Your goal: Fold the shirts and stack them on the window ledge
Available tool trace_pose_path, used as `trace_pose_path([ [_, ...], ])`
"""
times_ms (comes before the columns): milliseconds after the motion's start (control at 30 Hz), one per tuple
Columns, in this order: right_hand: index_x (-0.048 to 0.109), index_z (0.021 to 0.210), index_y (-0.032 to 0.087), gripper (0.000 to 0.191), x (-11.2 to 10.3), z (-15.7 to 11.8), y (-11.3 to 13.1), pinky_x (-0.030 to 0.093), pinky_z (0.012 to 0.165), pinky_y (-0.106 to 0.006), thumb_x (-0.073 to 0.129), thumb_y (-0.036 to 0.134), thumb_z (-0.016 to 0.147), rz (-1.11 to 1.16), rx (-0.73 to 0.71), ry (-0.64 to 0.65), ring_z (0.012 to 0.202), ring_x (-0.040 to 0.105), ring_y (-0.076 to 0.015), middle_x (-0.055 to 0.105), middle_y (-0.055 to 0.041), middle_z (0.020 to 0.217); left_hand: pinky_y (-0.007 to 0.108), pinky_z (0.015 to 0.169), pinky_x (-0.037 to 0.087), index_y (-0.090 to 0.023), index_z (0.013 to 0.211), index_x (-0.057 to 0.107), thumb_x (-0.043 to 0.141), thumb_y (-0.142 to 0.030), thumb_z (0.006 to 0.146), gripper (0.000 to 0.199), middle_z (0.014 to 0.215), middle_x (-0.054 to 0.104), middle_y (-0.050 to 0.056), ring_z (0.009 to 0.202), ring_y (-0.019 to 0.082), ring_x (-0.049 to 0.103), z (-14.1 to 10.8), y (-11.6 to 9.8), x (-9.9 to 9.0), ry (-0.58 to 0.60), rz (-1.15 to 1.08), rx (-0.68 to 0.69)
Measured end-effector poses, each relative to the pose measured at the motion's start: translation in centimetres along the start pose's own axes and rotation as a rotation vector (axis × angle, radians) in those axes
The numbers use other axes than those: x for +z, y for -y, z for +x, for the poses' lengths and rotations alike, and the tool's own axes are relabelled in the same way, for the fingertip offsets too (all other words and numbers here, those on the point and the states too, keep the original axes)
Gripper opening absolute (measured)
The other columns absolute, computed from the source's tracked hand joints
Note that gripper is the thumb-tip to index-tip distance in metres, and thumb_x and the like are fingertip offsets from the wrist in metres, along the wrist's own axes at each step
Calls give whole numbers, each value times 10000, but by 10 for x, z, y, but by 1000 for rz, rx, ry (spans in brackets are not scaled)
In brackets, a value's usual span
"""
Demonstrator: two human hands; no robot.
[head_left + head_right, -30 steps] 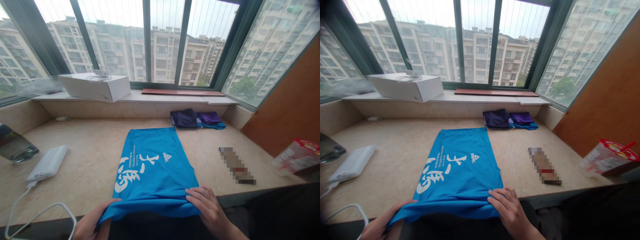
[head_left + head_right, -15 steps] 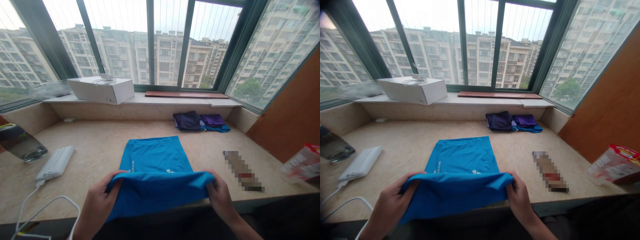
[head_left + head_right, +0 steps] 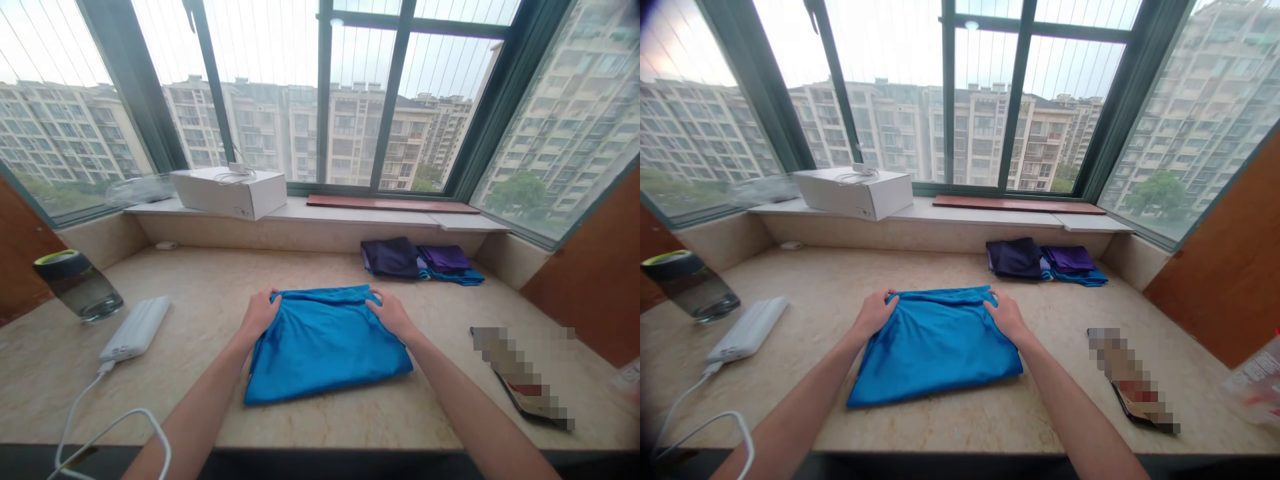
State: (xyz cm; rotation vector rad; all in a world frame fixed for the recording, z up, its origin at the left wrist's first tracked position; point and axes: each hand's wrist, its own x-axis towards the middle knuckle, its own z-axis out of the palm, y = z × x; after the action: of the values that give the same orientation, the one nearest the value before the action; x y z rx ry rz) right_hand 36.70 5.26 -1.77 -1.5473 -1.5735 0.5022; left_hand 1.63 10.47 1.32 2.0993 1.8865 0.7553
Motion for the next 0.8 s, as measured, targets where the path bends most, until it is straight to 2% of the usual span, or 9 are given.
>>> trace_pose_path([
  [100, 693, 1185, 203, 395, -1, 10, -4, 491, 1011, -465, 582, 472, 919, -38, -23, -11, 1110, 676, -302, 742, -122, 1148, 298, 840, 500, -152, 1039, 699, 460, -322, 944, 309, 950, 763, 107, 940, 255, 708, 5, 6, 2, -37, 5, -22],
  [233, 631, 1303, 214, 445, 1, 22, -3, 504, 982, -430, 484, 492, 989, -223, -78, -31, 1096, 671, -277, 723, -112, 1191, 315, 854, 506, -138, 1141, 652, 450, -294, 961, 312, 973, 754, 118, 969, 265, 702, 13, 14, 7, -58, 38, -48],
  [400, 609, 1360, 228, 405, 9, 12, 12, 447, 1065, -429, 494, 388, 1007, -308, -131, 3, 1183, 623, -281, 653, -133, 1319, 338, 945, 494, -142, 1307, 577, 464, -226, 958, 376, 1163, 688, 143, 1080, 260, 661, 10, 20, 15, -62, 113, 21],
  [467, 618, 1360, 233, 403, 14, -2, 24, 428, 1092, -445, 483, 393, 1016, -356, -207, 84, 1222, 603, -288, 634, -134, 1351, 336, 945, 498, -146, 1313, 579, 453, -213, 965, 375, 1219, 650, 149, 1072, 249, 658, 8, 21, 16, -55, 147, 52],
  [533, 618, 1367, 240, 431, 20, -20, 37, 428, 1097, -464, 451, 449, 1029, -412, -309, 232, 1263, 581, -295, 619, -124, 1385, 343, 947, 498, -142, 1277, 608, 452, -208, 966, 355, 1231, 634, 155, 1069, 252, 651, 8, 22, 15, -42, 189, 75],
  [633, 563, 1433, 250, 525, 29, -43, 43, 395, 1128, -507, 411, 547, 1028, -498, -423, 412, 1378, 486, -325, 531, -120, 1499, 402, 989, 469, -143, 1207, 665, 451, -227, 971, 329, 1299, 608, 177, 1169, 306, 596, 7, 21, 11, -28, 280, 110],
  [733, 482, 1497, 297, 520, 27, -46, 33, 294, 1189, -554, 397, 529, 1039, -562, -475, 450, 1462, 379, -321, 423, -87, 1586, 442, 978, 455, -147, 1124, 706, 426, -223, 980, 324, 1272, 647, 184, 1198, 342, 575, 0, 17, 5, 7, 379, 148],
  [800, 504, 1476, 327, 460, 17, -35, 23, 249, 1207, -575, 436, 462, 1042, -572, -472, 435, 1472, 368, -305, 444, -56, 1575, 444, 955, 454, -145, 1042, 724, 433, -210, 975, 305, 1148, 703, 183, 1144, 342, 610, -12, 9, 0, 36, 426, 168],
])
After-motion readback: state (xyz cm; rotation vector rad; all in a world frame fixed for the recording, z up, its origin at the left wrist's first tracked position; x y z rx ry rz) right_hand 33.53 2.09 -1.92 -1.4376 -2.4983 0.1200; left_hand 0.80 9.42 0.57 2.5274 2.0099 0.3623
